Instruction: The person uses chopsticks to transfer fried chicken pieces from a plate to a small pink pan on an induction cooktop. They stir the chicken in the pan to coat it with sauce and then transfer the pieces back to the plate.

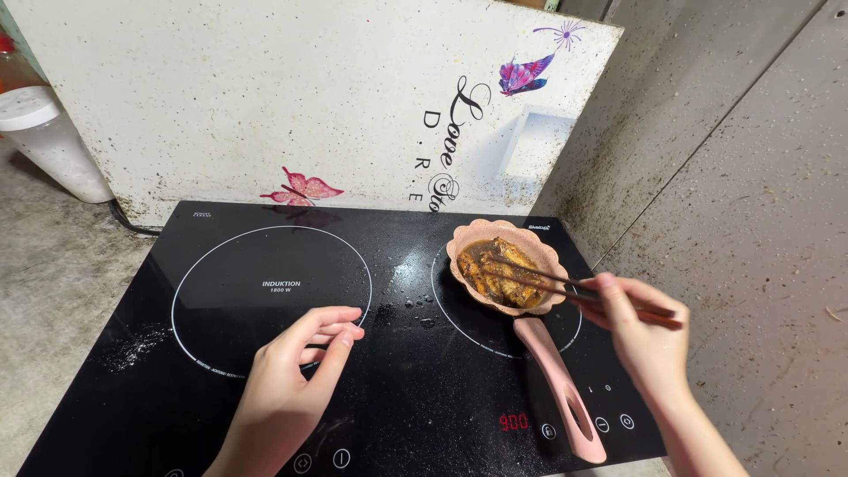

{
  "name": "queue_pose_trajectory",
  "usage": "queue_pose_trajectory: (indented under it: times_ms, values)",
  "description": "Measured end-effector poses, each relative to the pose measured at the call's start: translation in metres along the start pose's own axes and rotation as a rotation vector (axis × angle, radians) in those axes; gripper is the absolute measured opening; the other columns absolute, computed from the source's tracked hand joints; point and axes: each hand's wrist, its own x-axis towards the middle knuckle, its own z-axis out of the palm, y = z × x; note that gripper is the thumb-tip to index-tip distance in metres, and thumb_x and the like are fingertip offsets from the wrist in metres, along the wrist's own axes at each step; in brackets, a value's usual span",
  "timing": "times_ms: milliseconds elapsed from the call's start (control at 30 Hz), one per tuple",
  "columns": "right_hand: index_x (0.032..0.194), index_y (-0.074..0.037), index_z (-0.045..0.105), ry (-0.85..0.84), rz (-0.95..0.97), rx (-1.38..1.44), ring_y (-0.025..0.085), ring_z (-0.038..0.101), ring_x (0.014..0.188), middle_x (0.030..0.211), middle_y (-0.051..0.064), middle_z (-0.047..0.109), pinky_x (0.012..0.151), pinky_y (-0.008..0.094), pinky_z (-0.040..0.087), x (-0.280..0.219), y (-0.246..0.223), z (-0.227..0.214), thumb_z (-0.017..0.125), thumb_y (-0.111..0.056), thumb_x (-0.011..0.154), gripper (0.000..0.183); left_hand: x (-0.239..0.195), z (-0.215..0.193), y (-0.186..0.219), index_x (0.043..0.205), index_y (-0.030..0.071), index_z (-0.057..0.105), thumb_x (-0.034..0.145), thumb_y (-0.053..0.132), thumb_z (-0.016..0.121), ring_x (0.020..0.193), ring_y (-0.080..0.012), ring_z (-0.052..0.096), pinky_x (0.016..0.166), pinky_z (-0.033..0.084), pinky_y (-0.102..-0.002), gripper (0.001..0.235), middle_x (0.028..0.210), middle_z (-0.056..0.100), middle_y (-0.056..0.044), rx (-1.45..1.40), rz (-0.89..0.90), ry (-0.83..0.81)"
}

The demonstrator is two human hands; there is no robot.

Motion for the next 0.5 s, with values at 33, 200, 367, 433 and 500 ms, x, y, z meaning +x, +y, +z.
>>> queue_pose_trajectory:
  times_ms: [33, 200, 367, 433, 500]
  values:
    - [0.108, 0.009, 0.075, 0.002, 0.002, -0.001, 0.027, 0.077, 0.076, 0.092, 0.022, 0.078, 0.073, 0.032, 0.065, -0.003, 0.002, 0.005, 0.065, -0.011, 0.101, 0.023, 0.0, 0.0, 0.0, 0.111, 0.01, 0.077, 0.085, 0.011, 0.069, 0.086, -0.0083, 0.086, 0.073, 0.068, -0.022, 0.028, 0.092, 0.09, -0.002, 0.0, 0.0, -0.003]
    - [0.098, 0.011, 0.079, 0.015, 0.036, -0.057, 0.022, 0.077, 0.073, 0.085, 0.019, 0.08, 0.069, 0.027, 0.062, -0.021, -0.006, 0.017, 0.073, -0.007, 0.094, 0.019, -0.002, -0.004, 0.003, 0.112, 0.009, 0.077, 0.086, 0.012, 0.068, 0.089, -0.0087, 0.086, 0.078, 0.068, -0.023, 0.028, 0.094, 0.09, -0.003, 0.001, -0.035, -0.021]
    - [0.1, 0.014, 0.075, 0.05, 0.038, -0.003, 0.025, 0.076, 0.077, 0.092, 0.021, 0.078, 0.073, 0.03, 0.063, -0.019, 0.0, 0.008, 0.067, -0.005, 0.1, 0.02, 0.001, -0.008, -0.001, 0.112, 0.008, 0.077, 0.087, 0.012, 0.067, 0.087, -0.0091, 0.085, 0.076, 0.068, -0.023, 0.028, 0.093, 0.09, -0.004, 0.002, -0.024, -0.019]
    - [0.104, 0.014, 0.073, 0.055, 0.009, 0.013, 0.027, 0.076, 0.079, 0.094, 0.023, 0.077, 0.077, 0.032, 0.065, -0.016, 0.0, 0.004, 0.064, -0.005, 0.102, 0.021, 0.004, -0.008, -0.003, 0.111, 0.007, 0.077, 0.087, 0.011, 0.067, 0.085, -0.009, 0.085, 0.073, 0.068, -0.022, 0.027, 0.092, 0.089, -0.004, 0.003, 0.014, -0.013]
    - [0.101, 0.011, 0.077, 0.067, 0.048, -0.081, 0.021, 0.074, 0.075, 0.086, 0.017, 0.078, 0.069, 0.027, 0.059, -0.013, -0.001, 0.0, 0.067, -0.01, 0.102, 0.023, 0.009, -0.007, -0.004, 0.112, 0.007, 0.077, 0.086, 0.012, 0.068, 0.082, -0.0094, 0.084, 0.071, 0.065, -0.023, 0.027, 0.091, 0.09, -0.003, -0.002, 0.063, -0.007]
